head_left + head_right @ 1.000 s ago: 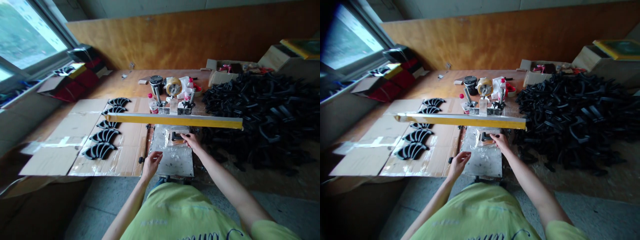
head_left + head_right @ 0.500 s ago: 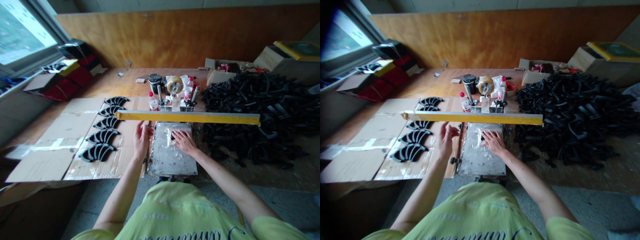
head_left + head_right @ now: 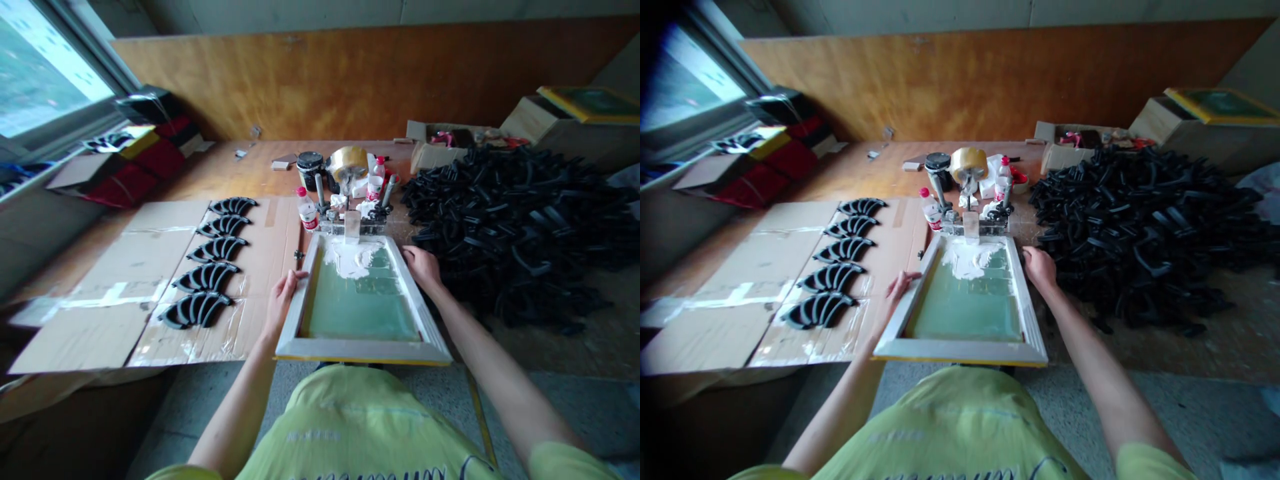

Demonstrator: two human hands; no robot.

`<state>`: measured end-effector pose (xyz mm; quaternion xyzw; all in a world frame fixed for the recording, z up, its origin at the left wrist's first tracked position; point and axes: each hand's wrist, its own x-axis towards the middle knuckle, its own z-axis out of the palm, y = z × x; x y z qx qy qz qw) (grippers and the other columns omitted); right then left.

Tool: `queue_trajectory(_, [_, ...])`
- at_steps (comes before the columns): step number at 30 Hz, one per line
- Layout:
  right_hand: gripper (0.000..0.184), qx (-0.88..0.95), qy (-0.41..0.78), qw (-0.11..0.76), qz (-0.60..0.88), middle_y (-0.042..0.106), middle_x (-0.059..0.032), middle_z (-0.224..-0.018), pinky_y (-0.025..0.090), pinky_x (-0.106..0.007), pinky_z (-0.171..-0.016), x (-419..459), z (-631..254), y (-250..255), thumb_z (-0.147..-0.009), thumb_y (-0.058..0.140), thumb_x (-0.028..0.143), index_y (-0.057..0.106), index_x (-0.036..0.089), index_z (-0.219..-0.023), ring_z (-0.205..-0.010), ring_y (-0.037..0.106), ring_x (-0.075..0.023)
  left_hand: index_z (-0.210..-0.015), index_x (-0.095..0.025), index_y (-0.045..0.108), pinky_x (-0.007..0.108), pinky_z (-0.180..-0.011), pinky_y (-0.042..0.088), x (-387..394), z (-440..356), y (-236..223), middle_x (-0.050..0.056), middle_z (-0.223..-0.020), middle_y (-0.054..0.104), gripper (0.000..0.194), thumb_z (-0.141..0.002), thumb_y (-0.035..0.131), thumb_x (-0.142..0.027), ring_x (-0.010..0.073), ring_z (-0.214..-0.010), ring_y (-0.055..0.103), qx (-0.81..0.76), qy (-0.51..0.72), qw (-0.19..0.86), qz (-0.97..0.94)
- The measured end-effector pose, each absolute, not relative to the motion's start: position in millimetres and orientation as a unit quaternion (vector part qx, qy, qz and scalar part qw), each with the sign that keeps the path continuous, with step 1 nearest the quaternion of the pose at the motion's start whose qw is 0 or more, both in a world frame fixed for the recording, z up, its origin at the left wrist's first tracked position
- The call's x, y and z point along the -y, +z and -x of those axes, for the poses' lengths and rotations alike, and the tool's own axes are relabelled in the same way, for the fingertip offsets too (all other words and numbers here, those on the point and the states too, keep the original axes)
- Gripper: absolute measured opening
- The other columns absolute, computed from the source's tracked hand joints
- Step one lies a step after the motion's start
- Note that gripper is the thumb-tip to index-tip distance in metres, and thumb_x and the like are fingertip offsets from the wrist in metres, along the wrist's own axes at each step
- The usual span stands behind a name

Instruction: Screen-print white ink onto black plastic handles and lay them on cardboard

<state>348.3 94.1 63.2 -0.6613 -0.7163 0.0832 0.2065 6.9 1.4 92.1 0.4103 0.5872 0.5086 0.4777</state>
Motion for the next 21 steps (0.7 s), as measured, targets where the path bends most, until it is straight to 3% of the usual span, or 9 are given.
queue_trajectory(4, [0.047, 0.748, 0.044, 0.303, 0.589, 0.056, -0.0132, -0.137, 0.044, -0.040, -0.104, -126, -325, 87, -0.087, 0.060, 0.022, 0.055, 0.016, -0.134, -0.125, 0.052, -0.0262, -0.135, -0.021, 0.055, 0.022, -0.054, 0.041, 13, -5, 40, 0.000, -0.077, 0.064, 0.068, -0.077, 0.066, -0.056, 0.0116, -0.061, 0.055, -0.601, 0.445, 0.523, -0.408])
queue_trajectory(6, [0.059, 0.801, 0.027, 0.292, 0.523, 0.048, -0.0136, -0.143, 0.039, -0.041, -0.109, -139, -293, 92, -0.082, 0.066, 0.020, 0.049, 0.015, -0.138, -0.131, 0.045, -0.0269, -0.142, -0.022, 0.048, 0.022, -0.055, 0.041, 12, -6, 20, -0.001, -0.076, 0.063, 0.073, -0.078, 0.065, -0.055, 0.0118, -0.061, 0.054, -0.620, 0.432, 0.506, -0.416])
queue_trajectory(8, [0.054, 0.833, 0.027, 0.238, 0.499, 0.056, -0.0139, -0.133, 0.042, -0.040, -0.104, -149, -264, 93, -0.080, 0.067, 0.017, 0.053, 0.014, -0.132, -0.123, 0.050, -0.0273, -0.141, -0.020, 0.049, 0.022, -0.058, 0.042, 10, -7, 7, 0.000, -0.079, 0.064, 0.072, -0.079, 0.063, -0.055, 0.0128, -0.065, 0.056, -0.631, 0.423, 0.492, -0.425])
queue_trajectory(13, [0.014, 0.855, 0.063, 0.088, 0.507, 0.068, -0.0114, -0.098, 0.045, -0.034, -0.086, -152, -242, 84, -0.084, 0.058, 0.015, 0.066, 0.014, -0.096, -0.095, 0.059, -0.0249, -0.138, -0.018, 0.052, 0.024, -0.063, 0.045, 8, -6, -1, 0.003, -0.087, 0.067, 0.074, -0.077, 0.064, -0.058, 0.0160, -0.074, 0.060, -0.636, 0.417, 0.510, -0.403])
queue_trajectory(21, [0.019, 0.930, 0.056, 0.091, 0.353, 0.065, -0.0114, -0.090, 0.043, -0.033, -0.083, -83, -265, 73, -0.079, 0.051, 0.005, 0.065, 0.013, -0.088, -0.094, 0.055, -0.0247, -0.137, -0.018, 0.052, 0.025, -0.067, 0.047, 9, -6, -6, 0.005, -0.092, 0.069, 0.070, -0.079, 0.064, -0.056, 0.0168, -0.078, 0.062, -0.628, 0.423, 0.519, -0.396])
